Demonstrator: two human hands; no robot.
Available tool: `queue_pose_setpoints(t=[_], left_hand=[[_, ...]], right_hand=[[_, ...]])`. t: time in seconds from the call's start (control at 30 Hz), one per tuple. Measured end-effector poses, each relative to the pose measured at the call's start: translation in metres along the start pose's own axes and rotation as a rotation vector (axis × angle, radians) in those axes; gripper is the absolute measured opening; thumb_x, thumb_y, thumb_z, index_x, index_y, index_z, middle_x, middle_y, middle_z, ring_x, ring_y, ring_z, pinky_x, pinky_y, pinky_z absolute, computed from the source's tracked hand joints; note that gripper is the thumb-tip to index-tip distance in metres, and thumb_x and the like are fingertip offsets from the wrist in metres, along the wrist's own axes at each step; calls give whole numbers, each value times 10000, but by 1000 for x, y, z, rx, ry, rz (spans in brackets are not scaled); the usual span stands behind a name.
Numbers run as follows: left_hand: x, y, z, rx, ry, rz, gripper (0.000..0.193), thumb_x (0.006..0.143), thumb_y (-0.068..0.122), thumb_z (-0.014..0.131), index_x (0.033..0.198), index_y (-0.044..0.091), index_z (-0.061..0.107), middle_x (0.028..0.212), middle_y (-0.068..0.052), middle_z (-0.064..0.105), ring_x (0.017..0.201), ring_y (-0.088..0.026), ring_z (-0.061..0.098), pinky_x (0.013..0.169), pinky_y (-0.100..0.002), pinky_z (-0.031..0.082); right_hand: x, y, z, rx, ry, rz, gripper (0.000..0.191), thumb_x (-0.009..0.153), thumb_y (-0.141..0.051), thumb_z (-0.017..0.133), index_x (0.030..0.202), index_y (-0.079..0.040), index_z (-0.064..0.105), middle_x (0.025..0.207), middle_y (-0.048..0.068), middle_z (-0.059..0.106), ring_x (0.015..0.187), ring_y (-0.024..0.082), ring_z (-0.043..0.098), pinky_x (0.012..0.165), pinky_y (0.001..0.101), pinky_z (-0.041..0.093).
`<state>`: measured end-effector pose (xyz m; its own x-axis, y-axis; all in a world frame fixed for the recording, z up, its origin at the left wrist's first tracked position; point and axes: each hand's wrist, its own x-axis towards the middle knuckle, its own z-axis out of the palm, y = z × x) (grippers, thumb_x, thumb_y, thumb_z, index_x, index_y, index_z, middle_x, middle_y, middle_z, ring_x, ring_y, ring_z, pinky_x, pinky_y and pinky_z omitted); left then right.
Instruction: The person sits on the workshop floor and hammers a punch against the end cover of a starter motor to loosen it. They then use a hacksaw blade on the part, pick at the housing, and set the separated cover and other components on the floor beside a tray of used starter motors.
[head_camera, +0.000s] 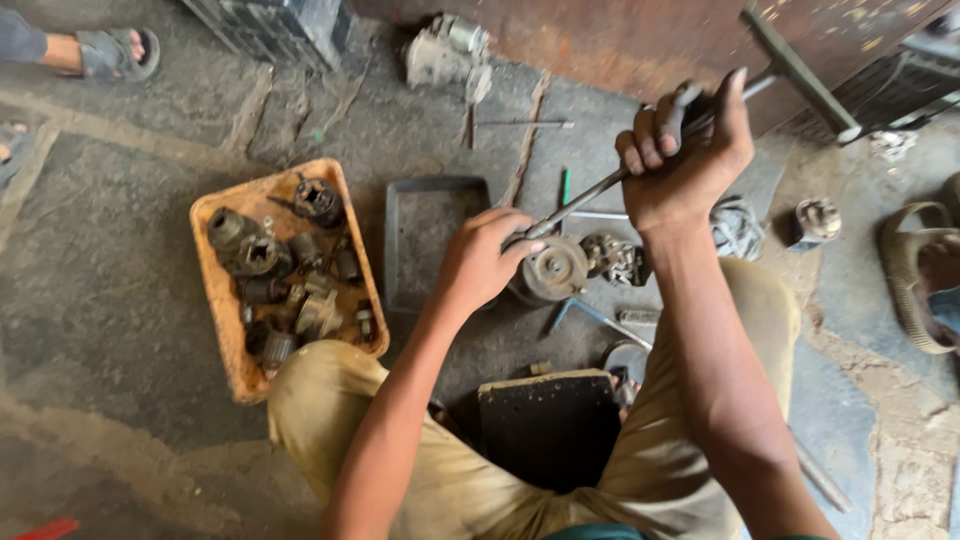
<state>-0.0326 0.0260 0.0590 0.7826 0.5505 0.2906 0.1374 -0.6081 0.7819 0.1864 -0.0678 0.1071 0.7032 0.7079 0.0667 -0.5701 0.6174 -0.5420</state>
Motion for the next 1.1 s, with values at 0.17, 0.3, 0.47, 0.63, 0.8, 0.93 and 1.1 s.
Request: queue_pose_setpoints(t=[0.17,0.3,0.47,0.63,0.8,0.93,1.1], left_hand=[[2,6,-8,-174,13,-34,226,882,167,806,1044,29,731,1010,-85,756,886,-243,749,759,-340,572],[2,12,-22,-132,103,80,227,873,130,828,1052,15,747,1068,-100,756,978,-229,754,856,-331,583],[1,19,-23,-112,148,91,223,869,126,842,1041,15,754,1069,-95,758,997,-214,739,872,-325,575],[-1,29,-15,-199,244,140,213,899,116,834,1072,35,740,1114,-75,748,1014,-177,725,885,-307,596],[-4,25,-43,-173,361,24,211,921,108,827,1092,14,746,1051,-69,751,860,-108,677,748,-290,555],[-5,3,-70,60,306,-174,236,924,182,824,1106,46,759,1021,-53,767,834,-153,710,725,-295,556],[-3,-31,-72,358,88,-155,284,911,236,820,1145,96,741,1149,-92,737,1064,-328,688,896,-430,545]], right_hand=[[11,-8,-26,197,201,31,475,1103,-460,478,835,-81,581,626,19,389,577,165,326,549,331,257],[21,-15,-41,341,346,73,494,1069,-479,448,817,-64,544,655,34,412,588,172,345,557,327,281],[21,-21,-48,268,379,36,495,1067,-470,412,821,-61,541,649,27,404,579,171,338,553,337,283],[20,-33,-52,221,373,-15,495,1058,-469,414,808,-61,540,642,20,389,567,172,311,547,349,270],[23,-41,-56,231,417,70,467,1022,-465,456,807,-60,544,650,40,401,592,197,335,576,361,293],[21,-42,-60,129,408,94,382,1034,-417,501,850,-86,552,678,29,416,617,189,356,607,366,313],[18,-42,-58,2,382,179,315,1032,-387,523,884,-110,545,706,15,450,656,191,418,657,377,358]])
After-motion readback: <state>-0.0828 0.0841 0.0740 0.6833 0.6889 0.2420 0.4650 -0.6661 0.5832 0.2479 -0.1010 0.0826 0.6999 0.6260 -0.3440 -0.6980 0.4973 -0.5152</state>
